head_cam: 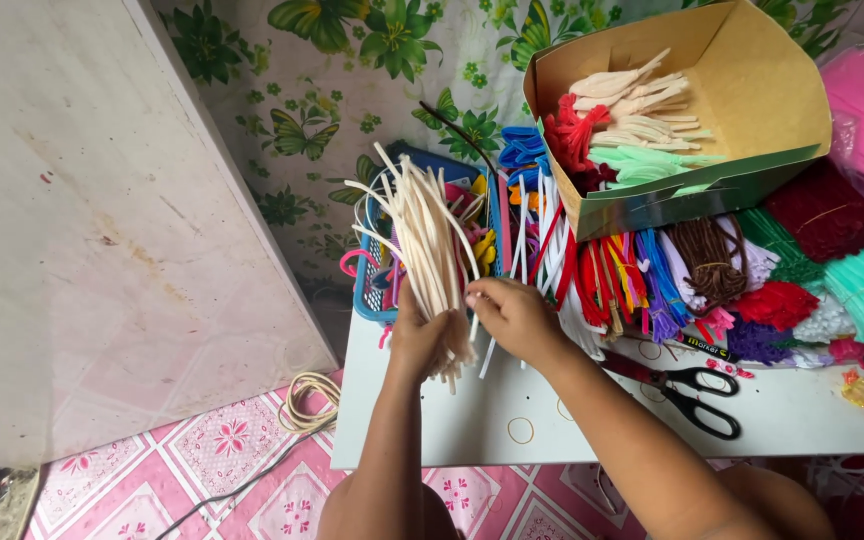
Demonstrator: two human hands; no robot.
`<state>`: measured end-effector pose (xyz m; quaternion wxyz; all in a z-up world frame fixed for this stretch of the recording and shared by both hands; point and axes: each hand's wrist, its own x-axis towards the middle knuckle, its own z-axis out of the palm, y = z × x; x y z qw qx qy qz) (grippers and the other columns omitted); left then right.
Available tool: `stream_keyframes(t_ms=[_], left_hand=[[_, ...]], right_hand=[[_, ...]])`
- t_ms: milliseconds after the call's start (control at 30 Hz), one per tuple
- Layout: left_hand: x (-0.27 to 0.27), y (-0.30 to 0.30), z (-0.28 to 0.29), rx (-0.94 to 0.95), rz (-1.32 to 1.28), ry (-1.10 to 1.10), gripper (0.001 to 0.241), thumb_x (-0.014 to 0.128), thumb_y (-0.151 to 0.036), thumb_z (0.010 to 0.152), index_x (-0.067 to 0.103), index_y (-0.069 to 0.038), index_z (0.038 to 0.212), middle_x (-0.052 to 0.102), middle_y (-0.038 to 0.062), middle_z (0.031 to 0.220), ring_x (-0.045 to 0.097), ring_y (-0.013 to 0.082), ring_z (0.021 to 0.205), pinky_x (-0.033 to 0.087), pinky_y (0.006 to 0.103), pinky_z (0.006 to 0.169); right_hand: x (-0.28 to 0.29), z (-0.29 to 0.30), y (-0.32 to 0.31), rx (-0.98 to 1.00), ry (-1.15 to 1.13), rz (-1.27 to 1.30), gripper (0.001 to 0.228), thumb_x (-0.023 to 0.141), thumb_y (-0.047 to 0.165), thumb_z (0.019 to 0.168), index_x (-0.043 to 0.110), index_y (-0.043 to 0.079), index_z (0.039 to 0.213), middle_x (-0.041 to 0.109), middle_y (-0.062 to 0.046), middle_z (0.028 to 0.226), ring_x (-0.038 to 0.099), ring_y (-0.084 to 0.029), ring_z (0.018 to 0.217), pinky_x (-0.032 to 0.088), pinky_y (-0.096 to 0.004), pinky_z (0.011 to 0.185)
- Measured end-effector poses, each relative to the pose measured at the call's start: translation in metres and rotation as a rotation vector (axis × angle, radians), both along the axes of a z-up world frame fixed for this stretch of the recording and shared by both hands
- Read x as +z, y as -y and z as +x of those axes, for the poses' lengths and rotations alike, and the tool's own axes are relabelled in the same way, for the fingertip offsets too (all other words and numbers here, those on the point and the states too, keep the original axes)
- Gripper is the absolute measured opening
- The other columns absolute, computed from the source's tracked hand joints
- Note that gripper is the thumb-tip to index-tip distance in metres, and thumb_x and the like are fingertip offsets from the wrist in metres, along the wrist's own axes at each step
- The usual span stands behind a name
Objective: The person sits on the floor and works at a low table, bundling beige plastic strips together. They use a rubber band to secure the bundle and then use scissors to trim the ends. The person then wraps the trimmed bundle around a circular cardboard piece to form a decorative item.
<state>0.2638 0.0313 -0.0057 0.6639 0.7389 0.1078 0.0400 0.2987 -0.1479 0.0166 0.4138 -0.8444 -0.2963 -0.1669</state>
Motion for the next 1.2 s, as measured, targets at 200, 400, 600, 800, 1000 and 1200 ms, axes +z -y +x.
stream_keyframes(t_ms=[200, 400, 600, 800, 1000, 1200], left_hand=[[0.001, 0.001, -0.001, -0.046, 0.081, 0.086, 0.094, 0.076, -0.031, 0.084, 0.027, -0.016, 0.163, 0.041, 0.031, 0.156, 0.041, 0.048, 0.143, 0.038, 0.058, 0.117], [0.024, -0.013, -0.022, -0.02, 0.357, 0.077, 0.078, 0.062, -0.051, 0.096, 0.036, -0.011, 0.158, 0.054, 0.031, 0.144, 0.055, 0.0488, 0.131, 0.045, 0.058, 0.109], [0.001, -0.025, -0.019, 0.095, 0.506, 0.132, 0.062, 0.066, -0.042, 0.094, 0.053, -0.014, 0.148, 0.066, 0.021, 0.126, 0.071, 0.0417, 0.104, 0.057, 0.0517, 0.091], [0.016, -0.02, -0.016, -0.05, 0.536, 0.202, 0.068, 0.061, -0.011, 0.087, 0.048, -0.026, 0.152, 0.049, 0.023, 0.139, 0.064, 0.0543, 0.111, 0.056, 0.0582, 0.093], [-0.025, -0.031, 0.013, 0.0, 0.592, 0.206, 0.039, 0.052, -0.018, 0.091, 0.07, -0.032, 0.122, 0.056, 0.008, 0.128, 0.072, 0.0384, 0.105, 0.06, 0.0451, 0.086], [-0.027, -0.033, 0.011, 0.109, 0.564, 0.237, 0.022, 0.062, -0.034, 0.093, 0.071, -0.02, 0.108, 0.066, 0.014, 0.115, 0.074, 0.0392, 0.093, 0.06, 0.0461, 0.08]], right_hand=[[-0.008, -0.002, -0.006, -0.036, 0.016, -0.078, 0.025, 0.074, 0.01, 0.087, 0.078, 0.014, 0.111, 0.075, -0.009, 0.087, 0.075, -0.03, 0.081, 0.062, -0.037, 0.07], [-0.03, 0.008, 0.008, -0.099, -0.105, 0.109, 0.046, 0.073, 0.007, 0.088, 0.063, 0.012, 0.132, 0.074, -0.012, 0.089, 0.075, -0.026, 0.078, 0.061, -0.038, 0.068], [-0.024, 0.02, 0.0, -0.156, -0.072, -0.065, 0.042, 0.074, 0.018, 0.088, 0.066, 0.012, 0.129, 0.074, -0.007, 0.1, 0.075, -0.022, 0.084, 0.061, -0.035, 0.067], [-0.026, 0.03, -0.019, -0.08, 0.068, -0.222, 0.029, 0.067, 0.018, 0.093, 0.073, 0.021, 0.122, 0.07, -0.004, 0.103, 0.073, -0.028, 0.096, 0.06, -0.039, 0.081], [-0.021, 0.037, -0.025, -0.027, -0.095, -0.299, 0.023, 0.066, 0.021, 0.094, 0.077, 0.024, 0.113, 0.072, -0.007, 0.096, 0.072, -0.032, 0.097, 0.058, -0.04, 0.083], [-0.028, 0.048, -0.022, -0.127, -0.169, -0.335, 0.024, 0.065, 0.034, 0.094, 0.074, 0.026, 0.115, 0.073, -0.004, 0.094, 0.073, -0.028, 0.095, 0.058, -0.04, 0.08]])
